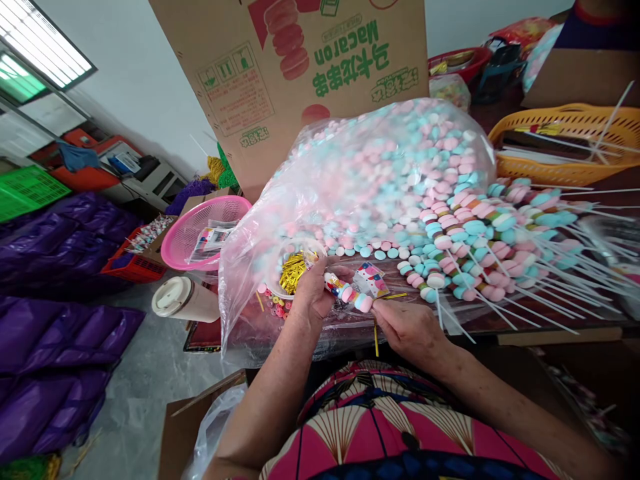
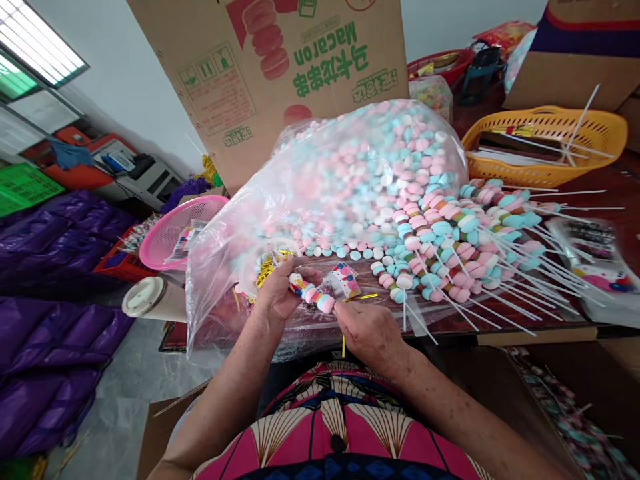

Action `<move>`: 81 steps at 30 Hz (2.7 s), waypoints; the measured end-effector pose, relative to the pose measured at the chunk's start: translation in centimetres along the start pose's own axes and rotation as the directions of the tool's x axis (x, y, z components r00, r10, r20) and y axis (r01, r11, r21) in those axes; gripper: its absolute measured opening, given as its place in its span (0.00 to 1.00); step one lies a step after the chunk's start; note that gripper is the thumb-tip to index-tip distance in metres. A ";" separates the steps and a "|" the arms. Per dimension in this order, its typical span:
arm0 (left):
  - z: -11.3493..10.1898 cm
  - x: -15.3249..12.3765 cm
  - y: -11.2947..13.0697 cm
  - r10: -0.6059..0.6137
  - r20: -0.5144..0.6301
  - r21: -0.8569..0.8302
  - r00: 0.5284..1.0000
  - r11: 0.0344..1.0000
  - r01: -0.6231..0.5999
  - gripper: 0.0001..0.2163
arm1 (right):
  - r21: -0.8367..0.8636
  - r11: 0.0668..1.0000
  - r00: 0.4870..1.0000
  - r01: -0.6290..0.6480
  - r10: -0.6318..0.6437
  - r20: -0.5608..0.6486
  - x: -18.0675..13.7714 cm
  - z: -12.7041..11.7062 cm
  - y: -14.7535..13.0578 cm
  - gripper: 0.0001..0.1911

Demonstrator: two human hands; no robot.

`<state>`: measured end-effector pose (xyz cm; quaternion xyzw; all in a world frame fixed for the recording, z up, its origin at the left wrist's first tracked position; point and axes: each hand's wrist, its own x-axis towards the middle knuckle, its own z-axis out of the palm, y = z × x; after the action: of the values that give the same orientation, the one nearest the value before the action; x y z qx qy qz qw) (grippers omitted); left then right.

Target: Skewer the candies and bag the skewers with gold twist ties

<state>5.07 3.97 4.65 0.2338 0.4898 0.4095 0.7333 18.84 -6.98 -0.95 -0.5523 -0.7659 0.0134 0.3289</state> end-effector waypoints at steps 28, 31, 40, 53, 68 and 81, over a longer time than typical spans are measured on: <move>1.6 -1.8 -5.1 0.067 0.181 -0.135 0.981 0.990 -0.043 0.18 | 0.471 0.777 0.898 -0.417 0.432 0.083 1.7 -0.5 -1.2 0.14; 0.7 -1.6 -4.4 0.057 0.236 -0.123 0.970 0.992 -0.028 0.18 | 0.540 0.693 0.870 -0.477 0.459 0.180 1.8 -0.8 -0.9 0.16; 0.6 -1.3 -1.0 0.152 0.340 -0.231 0.928 0.970 -0.074 0.09 | 0.661 -0.201 0.621 -0.723 0.229 0.749 1.8 -1.0 -1.9 0.19; 1.6 -0.9 -2.6 -0.091 -0.001 -0.064 0.996 0.994 0.090 0.18 | 0.316 0.880 0.933 -0.355 0.355 0.060 1.0 0.1 -0.9 0.14; -2.1 -2.3 -3.0 0.601 0.126 0.331 0.789 0.725 -0.604 0.07 | 0.674 -0.252 0.567 -0.694 0.387 0.728 1.9 -1.3 -0.1 0.18; -2.1 -2.3 -3.5 0.594 0.184 0.532 0.783 0.610 -0.587 0.08 | 0.712 0.308 0.737 -0.631 0.524 0.427 1.9 -0.9 -1.1 0.20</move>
<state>4.00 -0.02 2.40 0.5845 0.4873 0.4658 0.4517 18.02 -6.10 1.08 -0.5655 -0.4325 0.5177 0.4744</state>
